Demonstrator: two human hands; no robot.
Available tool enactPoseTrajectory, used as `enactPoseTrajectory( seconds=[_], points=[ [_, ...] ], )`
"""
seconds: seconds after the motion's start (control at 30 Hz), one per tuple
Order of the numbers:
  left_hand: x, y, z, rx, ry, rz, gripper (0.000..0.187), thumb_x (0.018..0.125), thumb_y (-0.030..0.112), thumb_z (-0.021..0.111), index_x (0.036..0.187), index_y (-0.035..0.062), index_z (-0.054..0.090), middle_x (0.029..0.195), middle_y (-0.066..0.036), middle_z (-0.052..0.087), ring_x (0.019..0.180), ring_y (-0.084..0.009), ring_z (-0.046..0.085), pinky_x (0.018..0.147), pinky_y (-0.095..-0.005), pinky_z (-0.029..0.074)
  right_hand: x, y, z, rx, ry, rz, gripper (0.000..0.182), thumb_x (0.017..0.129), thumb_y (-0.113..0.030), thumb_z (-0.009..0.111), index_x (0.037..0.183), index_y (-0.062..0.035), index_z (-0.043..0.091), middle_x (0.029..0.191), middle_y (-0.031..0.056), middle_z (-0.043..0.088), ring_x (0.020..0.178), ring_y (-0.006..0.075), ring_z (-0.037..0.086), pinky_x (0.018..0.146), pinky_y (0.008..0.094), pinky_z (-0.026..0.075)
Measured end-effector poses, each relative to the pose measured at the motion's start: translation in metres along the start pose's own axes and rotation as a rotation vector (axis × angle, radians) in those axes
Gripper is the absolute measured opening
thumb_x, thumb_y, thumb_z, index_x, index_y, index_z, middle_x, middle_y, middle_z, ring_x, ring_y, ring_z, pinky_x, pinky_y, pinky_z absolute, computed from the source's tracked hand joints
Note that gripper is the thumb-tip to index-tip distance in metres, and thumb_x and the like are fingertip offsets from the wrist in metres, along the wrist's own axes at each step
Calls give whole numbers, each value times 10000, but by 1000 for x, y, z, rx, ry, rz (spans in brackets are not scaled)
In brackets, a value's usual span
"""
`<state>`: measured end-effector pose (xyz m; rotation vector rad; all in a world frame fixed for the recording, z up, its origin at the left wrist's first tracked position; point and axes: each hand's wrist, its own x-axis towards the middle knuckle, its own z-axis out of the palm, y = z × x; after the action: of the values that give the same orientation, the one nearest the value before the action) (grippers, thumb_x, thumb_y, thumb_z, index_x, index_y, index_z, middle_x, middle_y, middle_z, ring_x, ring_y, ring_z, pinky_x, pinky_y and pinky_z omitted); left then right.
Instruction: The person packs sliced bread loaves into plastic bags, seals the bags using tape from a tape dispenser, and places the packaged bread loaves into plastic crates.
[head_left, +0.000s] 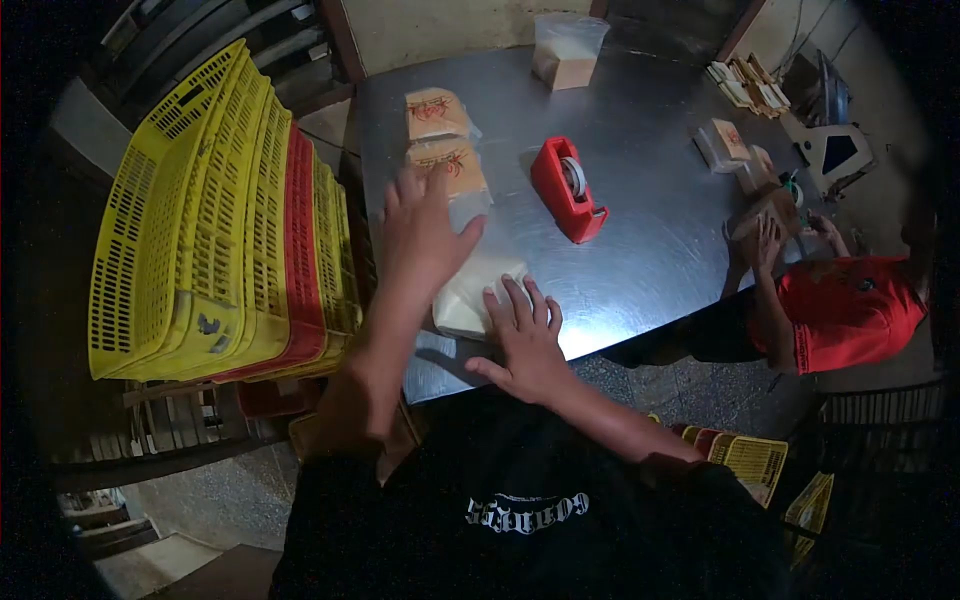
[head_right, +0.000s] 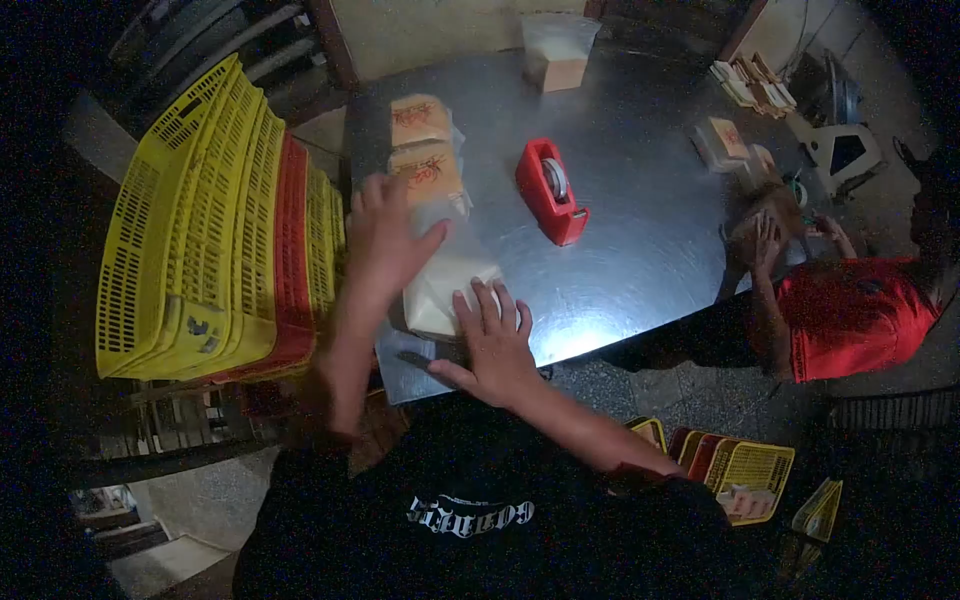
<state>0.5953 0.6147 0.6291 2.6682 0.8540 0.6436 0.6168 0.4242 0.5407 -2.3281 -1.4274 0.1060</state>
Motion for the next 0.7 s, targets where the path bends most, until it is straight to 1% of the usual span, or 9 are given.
enactPoseTrajectory(
  seconds=[0.03, 0.1, 0.17, 0.3, 0.37, 0.4, 0.5, 0.57, 0.7],
  points=[
    [10, -13, 2, 9, 3, 1, 389, 863, 224, 663, 1180, 1, 646, 1348, -219, 567, 1288, -395, 504, 1046, -515, 412, 15, -1, -12, -37, -174, -41, 1109, 843, -764, 511, 1580, -23, 141, 1627, 255, 122, 1512, 453, 65, 1175, 634, 72],
    [24, -40, 21, -116, -459, 8, 288, 870, 227, 685, 1004, -29, 685, 1065, -204, 675, 1013, -363, 657, 860, -468, 518, 36, 2, -11, -71, -342, -89, 1128, 833, -798, 485, 1580, -23, 144, 1629, 246, 141, 1522, 431, 57, 1182, 617, 79],
    [22, -40, 27, -188, -287, 129, 290, 893, 244, 673, 958, -38, 677, 918, -198, 676, 825, -348, 685, 779, -418, 536, 58, 11, 21, -98, -207, -191, 1118, 820, -798, 502, 1561, -10, 216, 1599, 250, 228, 1501, 432, 155, 1158, 629, 146],
    [-46, -25, -2, -537, 248, 98, 199, 938, 127, 596, 1056, -14, 671, 1079, -188, 694, 994, -315, 686, 866, -413, 527, 53, 17, -9, -82, -7, -223, 782, 835, -593, 651, 1419, -86, 539, 1566, 230, 300, 1442, 424, 271, 1104, 633, 230],
    [-107, -58, 28, -583, 163, 371, 277, 945, 102, 564, 1170, -40, 637, 1197, -203, 664, 1137, -345, 637, 983, -420, 493, 63, 43, -28, -26, 186, -84, 462, 817, -363, 722, 1220, -138, 717, 1529, 203, 359, 1397, 422, 316, 1025, 641, 288],
    [-103, -45, 36, -442, 35, 422, 350, 948, 132, 554, 1239, -56, 597, 1289, -233, 604, 1225, -368, 574, 1045, -428, 447, 85, 59, -15, 12, 225, -77, 295, 764, -220, 746, 1048, -152, 788, 1387, 186, 505, 1275, 373, 454, 964, 564, 358],
    [-103, -12, 68, -202, -208, 409, 558, 954, 205, 532, 1426, -78, 438, 1496, -295, 406, 1400, -436, 387, 1153, -470, 332, 170, 99, 25, 464, -12, -172, 196, 780, -159, 736, 966, -114, 776, 1231, 170, 598, 1162, 267, 538, 955, 467, 412],
    [-103, -8, 78, -66, -366, 73, 572, 952, 218, 539, 1436, -63, 417, 1524, -288, 357, 1396, -445, 382, 1146, -478, 340, 203, 112, 39, 856, -317, 72, 75, 801, -77, 697, 868, -82, 730, 1107, 110, 635, 1006, 172, 580, 876, 349, 465],
    [-103, -8, 63, 16, -370, 289, 715, 972, 309, 513, 1486, -122, 268, 1562, -334, 247, 1463, -479, 240, 1198, -517, 234, 190, 105, 23, 1040, -143, 31, 34, 822, -38, 663, 796, -53, 680, 989, 57, 655, 899, 132, 579, 808, 298, 490]
  ],
)
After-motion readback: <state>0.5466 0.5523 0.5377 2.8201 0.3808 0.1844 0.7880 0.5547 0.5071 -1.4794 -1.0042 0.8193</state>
